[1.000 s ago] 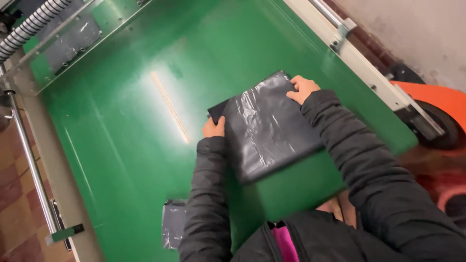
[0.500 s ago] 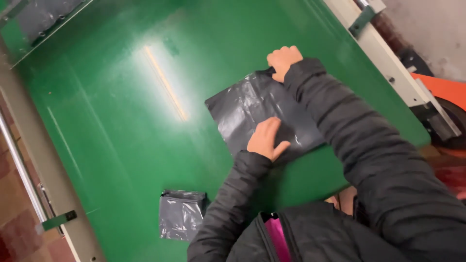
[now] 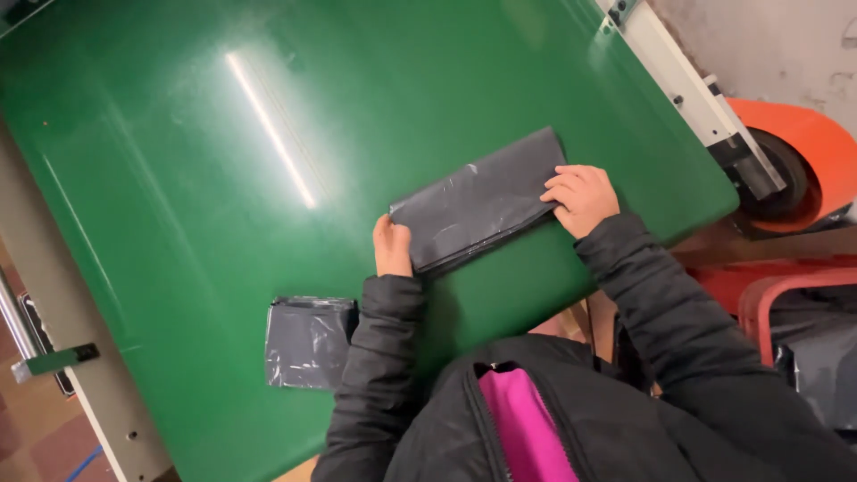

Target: Folding black plastic bags on a conveyor belt and placing them into a collection basket.

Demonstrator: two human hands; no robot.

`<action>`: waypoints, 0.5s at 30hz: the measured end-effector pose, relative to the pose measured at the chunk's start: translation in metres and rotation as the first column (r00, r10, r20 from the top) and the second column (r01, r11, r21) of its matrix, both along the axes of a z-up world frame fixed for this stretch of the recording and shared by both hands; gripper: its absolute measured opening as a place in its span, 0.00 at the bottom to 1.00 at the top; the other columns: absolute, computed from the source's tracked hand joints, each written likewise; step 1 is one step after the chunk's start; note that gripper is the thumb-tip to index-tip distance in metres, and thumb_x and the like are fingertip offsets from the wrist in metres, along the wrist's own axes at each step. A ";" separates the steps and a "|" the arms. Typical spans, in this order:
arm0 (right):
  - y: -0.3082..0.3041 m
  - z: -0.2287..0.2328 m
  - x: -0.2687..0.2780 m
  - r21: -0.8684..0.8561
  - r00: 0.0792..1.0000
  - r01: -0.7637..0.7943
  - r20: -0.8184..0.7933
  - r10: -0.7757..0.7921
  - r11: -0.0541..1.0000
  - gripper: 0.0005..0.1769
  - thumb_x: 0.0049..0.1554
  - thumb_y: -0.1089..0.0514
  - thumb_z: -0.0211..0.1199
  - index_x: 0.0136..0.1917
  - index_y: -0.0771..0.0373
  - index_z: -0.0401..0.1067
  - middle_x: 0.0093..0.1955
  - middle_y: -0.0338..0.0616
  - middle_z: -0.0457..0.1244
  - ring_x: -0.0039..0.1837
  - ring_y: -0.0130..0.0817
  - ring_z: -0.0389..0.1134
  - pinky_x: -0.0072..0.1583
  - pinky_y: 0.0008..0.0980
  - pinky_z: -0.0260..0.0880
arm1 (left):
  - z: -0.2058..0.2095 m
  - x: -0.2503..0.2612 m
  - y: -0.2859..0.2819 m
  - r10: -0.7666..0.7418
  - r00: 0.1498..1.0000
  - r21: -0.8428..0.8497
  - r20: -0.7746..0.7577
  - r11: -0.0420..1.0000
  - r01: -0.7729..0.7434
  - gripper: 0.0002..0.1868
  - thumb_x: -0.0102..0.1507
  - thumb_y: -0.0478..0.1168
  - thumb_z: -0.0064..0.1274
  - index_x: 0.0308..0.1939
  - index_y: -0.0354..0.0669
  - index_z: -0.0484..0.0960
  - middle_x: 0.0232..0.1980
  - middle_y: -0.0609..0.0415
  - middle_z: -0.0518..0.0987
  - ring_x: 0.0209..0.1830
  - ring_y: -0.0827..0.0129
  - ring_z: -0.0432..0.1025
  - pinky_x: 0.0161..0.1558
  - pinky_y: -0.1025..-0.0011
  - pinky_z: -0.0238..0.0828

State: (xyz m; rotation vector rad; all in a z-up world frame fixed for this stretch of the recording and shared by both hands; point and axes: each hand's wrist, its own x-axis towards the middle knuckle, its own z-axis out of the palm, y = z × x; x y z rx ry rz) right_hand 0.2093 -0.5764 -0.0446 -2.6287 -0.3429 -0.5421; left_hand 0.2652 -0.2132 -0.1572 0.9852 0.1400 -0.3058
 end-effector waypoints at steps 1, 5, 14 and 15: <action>0.000 -0.003 -0.002 -0.048 1.000 0.007 0.010 -0.007 0.999 0.13 0.45 0.66 0.65 0.44 0.54 0.76 0.54 0.34 0.68 0.67 0.42 0.66 0.67 0.46 0.63 | 0.042 -0.014 -0.005 0.056 0.990 0.350 0.130 0.931 -0.099 0.44 0.66 0.66 0.48 0.73 0.36 0.64 0.74 0.41 0.68 0.71 0.46 0.63 0.72 0.53 0.56; 0.002 -0.009 -0.009 -0.171 0.999 0.029 0.044 -0.021 0.985 0.12 0.47 0.63 0.68 0.46 0.54 0.77 0.56 0.35 0.68 0.70 0.43 0.65 0.71 0.51 0.62 | 0.147 -0.048 -0.015 -0.589 0.565 0.794 0.578 0.246 -0.556 0.40 0.53 0.49 0.67 0.64 0.35 0.69 0.67 0.39 0.68 0.68 0.41 0.62 0.67 0.49 0.60; 0.089 0.068 -0.020 -0.168 0.948 -0.283 -0.201 0.249 0.944 0.23 0.44 0.62 0.60 0.55 0.69 0.71 0.61 0.59 0.63 0.68 0.59 0.62 0.67 0.52 0.61 | 0.079 -0.048 -0.026 -0.915 0.402 0.822 0.043 -0.196 -0.534 0.04 0.68 0.43 0.58 0.43 0.54 0.78 0.44 0.60 0.78 0.50 0.62 0.74 0.43 0.59 0.70; 0.093 0.040 -0.033 -0.170 0.950 -0.275 -0.199 0.240 0.946 0.23 0.44 0.62 0.60 0.55 0.69 0.71 0.61 0.59 0.63 0.68 0.59 0.62 0.67 0.52 0.61 | 0.095 -0.044 -0.040 -0.918 0.394 0.821 0.046 -0.190 -0.538 0.04 0.68 0.43 0.58 0.43 0.54 0.78 0.44 0.60 0.78 0.50 0.62 0.74 0.43 0.59 0.70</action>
